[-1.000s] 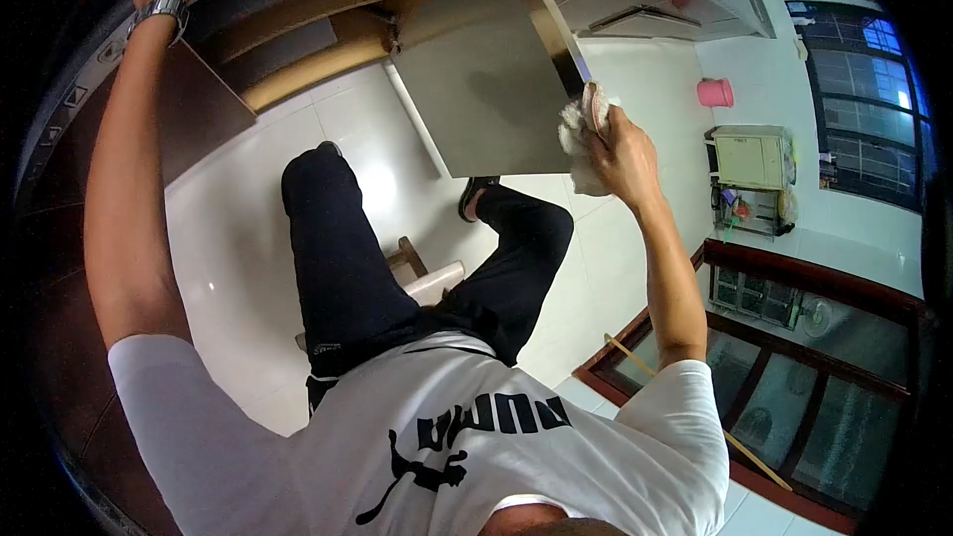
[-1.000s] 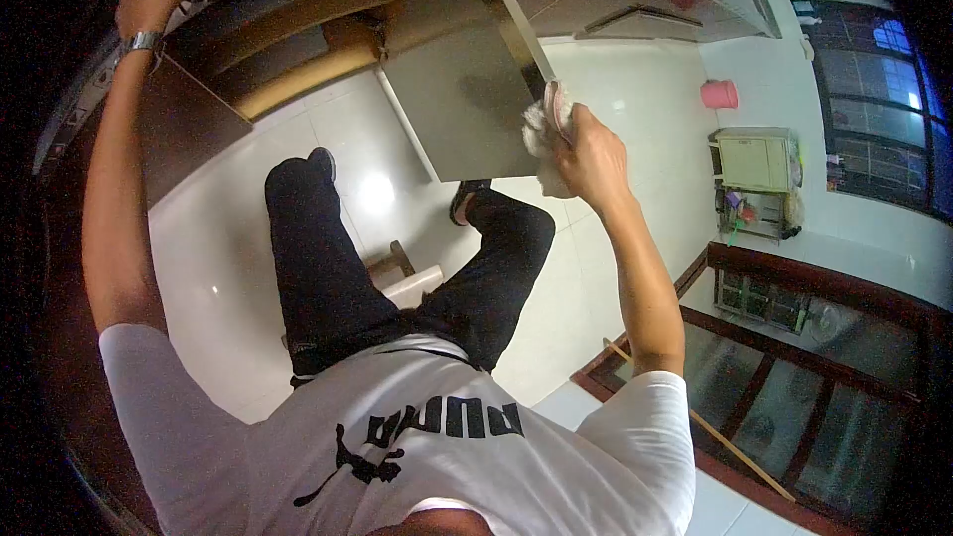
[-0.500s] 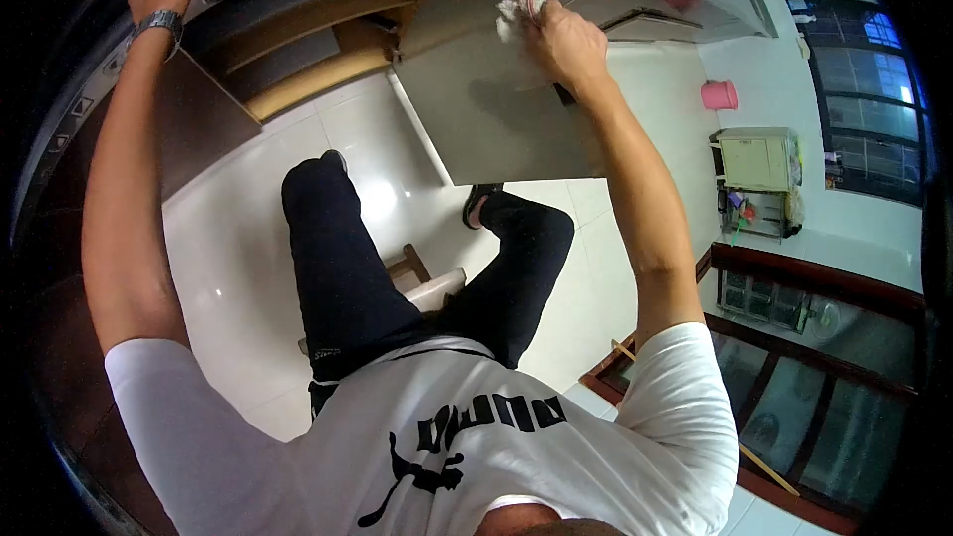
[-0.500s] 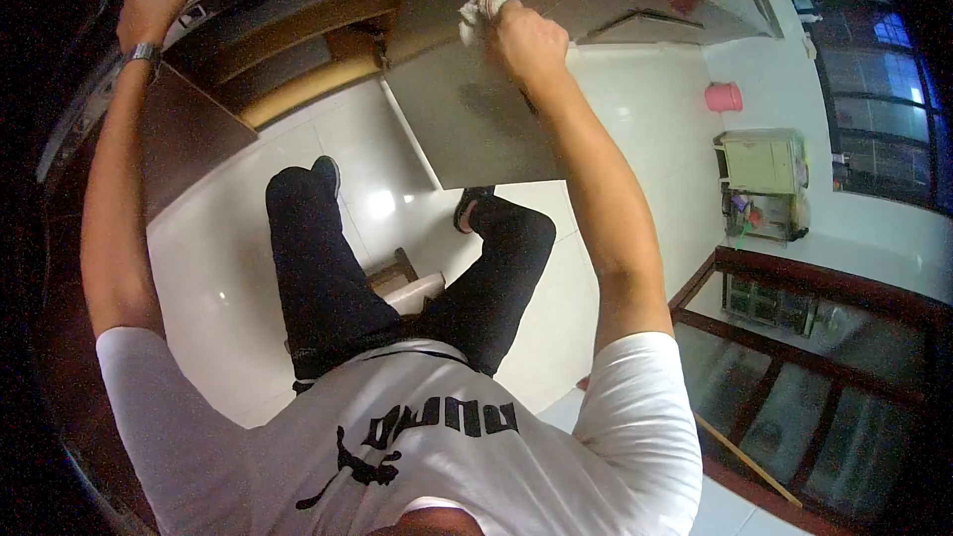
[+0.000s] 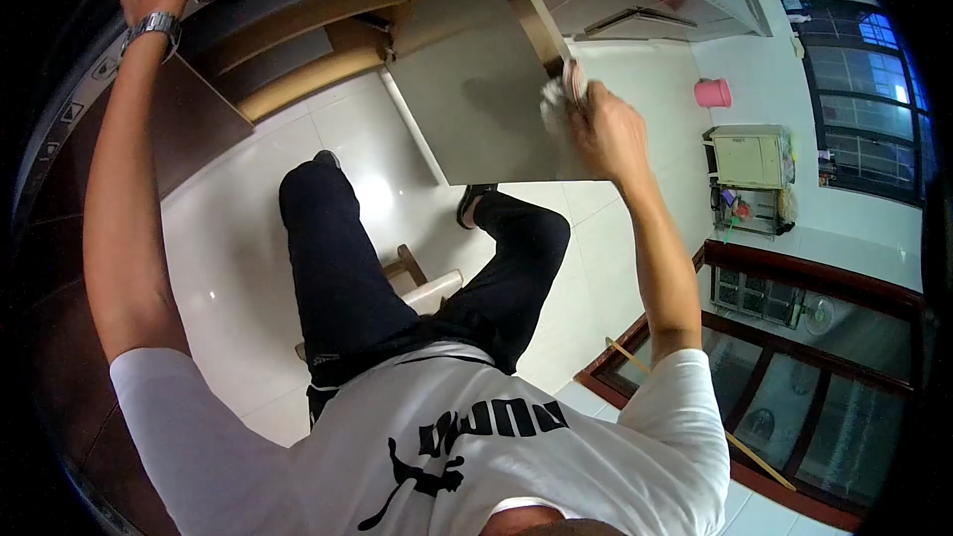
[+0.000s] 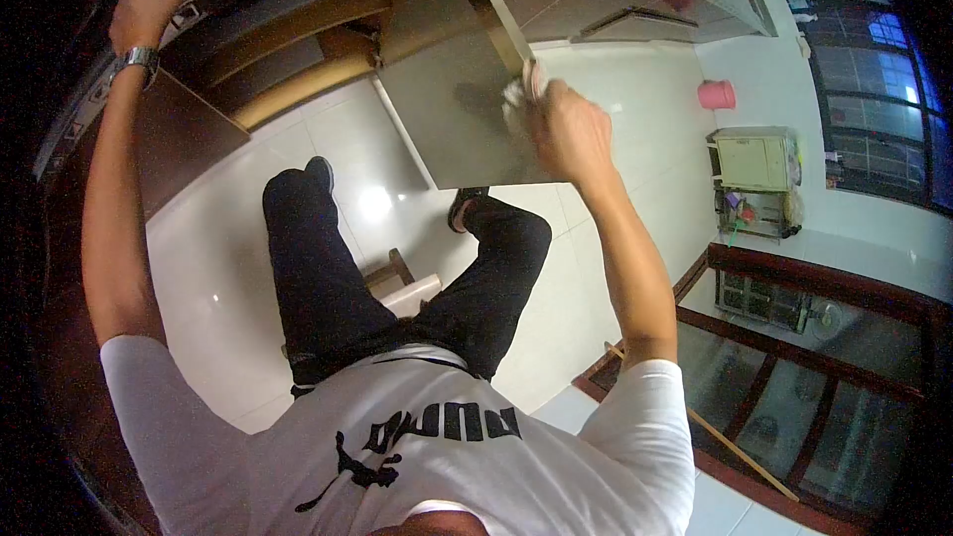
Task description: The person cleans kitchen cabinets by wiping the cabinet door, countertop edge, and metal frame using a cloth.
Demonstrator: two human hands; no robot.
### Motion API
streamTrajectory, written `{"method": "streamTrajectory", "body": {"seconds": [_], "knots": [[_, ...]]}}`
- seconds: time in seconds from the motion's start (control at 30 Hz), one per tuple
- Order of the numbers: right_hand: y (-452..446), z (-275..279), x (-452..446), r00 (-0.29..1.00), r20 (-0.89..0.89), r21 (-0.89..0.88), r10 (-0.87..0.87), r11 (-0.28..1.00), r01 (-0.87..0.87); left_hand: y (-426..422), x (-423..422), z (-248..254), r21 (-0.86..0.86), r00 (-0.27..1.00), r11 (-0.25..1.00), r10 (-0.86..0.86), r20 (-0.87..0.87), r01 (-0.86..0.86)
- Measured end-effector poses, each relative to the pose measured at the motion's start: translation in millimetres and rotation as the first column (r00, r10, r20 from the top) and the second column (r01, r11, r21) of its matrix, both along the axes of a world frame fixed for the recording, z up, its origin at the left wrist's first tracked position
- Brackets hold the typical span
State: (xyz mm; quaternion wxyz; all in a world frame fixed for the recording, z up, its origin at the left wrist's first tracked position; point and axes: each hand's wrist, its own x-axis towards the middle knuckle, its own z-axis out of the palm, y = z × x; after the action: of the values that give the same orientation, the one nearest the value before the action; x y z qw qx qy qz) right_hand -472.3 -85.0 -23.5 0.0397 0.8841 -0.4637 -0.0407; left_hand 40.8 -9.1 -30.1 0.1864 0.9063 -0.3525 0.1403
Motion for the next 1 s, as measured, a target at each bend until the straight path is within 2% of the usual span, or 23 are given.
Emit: {"method": "streamTrajectory", "body": {"seconds": [0.07, 0.17, 0.27, 0.37, 0.43, 0.5, 0.53, 0.57, 0.67, 0.7, 0.77, 0.9, 1.0], "knots": [[-17, -3, 28, 0.998, 0.059, -0.056, 0.031, 0.998, -0.028, -1, 6, -5, -0.004, 1.000, 1.000, 0.010, 0.008, -0.010], [-59, -21, 66, 0.997, 0.056, -0.116, 0.055, 0.992, -0.048, -1, 10, -6, -0.020, 1.000, 1.000, 0.012, 0.023, -0.011], [-73, -21, 86, 0.992, 0.119, -0.156, 0.050, 0.987, -0.031, 3, 2, 7, 0.051, 0.999, 0.999, 0.005, -0.033, -0.003], [-62, -17, 72, 0.984, 0.153, -0.172, 0.089, 0.983, -0.063, 4, -6, 11, 0.001, 0.996, 1.000, 0.001, -0.085, -0.001], [-47, -12, 50, 0.993, 0.085, -0.108, 0.085, 0.991, -0.076, 0, 8, 2, 0.008, 1.000, 1.000, 0.011, -0.026, -0.010], [-24, -8, 24, 0.986, 0.124, -0.121, 0.111, 0.988, -0.096, -1, 17, -6, -0.006, 1.000, 1.000, 0.000, 0.011, 0.000], [-10, -6, 13, 0.989, 0.133, -0.094, 0.070, 0.994, -0.057, -2, 20, -9, -0.022, 0.999, 1.000, -0.008, 0.052, 0.009], [0, -5, 3, 0.990, 0.141, -0.069, 0.031, 0.997, -0.021, -1, 19, -8, -0.024, 0.999, 1.000, -0.005, 0.049, 0.006], [9, -11, -17, 0.981, 0.177, -0.108, 0.075, 0.993, -0.056, 2, 1, 1, -0.005, 1.000, 1.000, 0.023, -0.005, -0.023], [7, -10, -13, 0.982, 0.176, -0.107, 0.073, 0.993, -0.054, 3, -7, 7, 0.001, 0.999, 1.000, 0.019, -0.029, -0.019], [-2, -3, 7, 0.999, 0.032, -0.033, -0.036, 0.999, 0.037, 3, -8, 7, 0.007, 0.999, 1.000, 0.014, -0.052, -0.014], [-45, -18, 61, 0.995, 0.088, -0.192, 0.037, 0.981, -0.019, 0, 3, 1, 0.027, 1.000, 1.000, 0.001, 0.008, -0.001], [-69, -26, 81, 0.991, 0.123, -0.192, 0.049, 0.981, -0.025, 3, 3, 3, 0.014, 1.000, 1.000, 0.015, 0.004, -0.015]]}}
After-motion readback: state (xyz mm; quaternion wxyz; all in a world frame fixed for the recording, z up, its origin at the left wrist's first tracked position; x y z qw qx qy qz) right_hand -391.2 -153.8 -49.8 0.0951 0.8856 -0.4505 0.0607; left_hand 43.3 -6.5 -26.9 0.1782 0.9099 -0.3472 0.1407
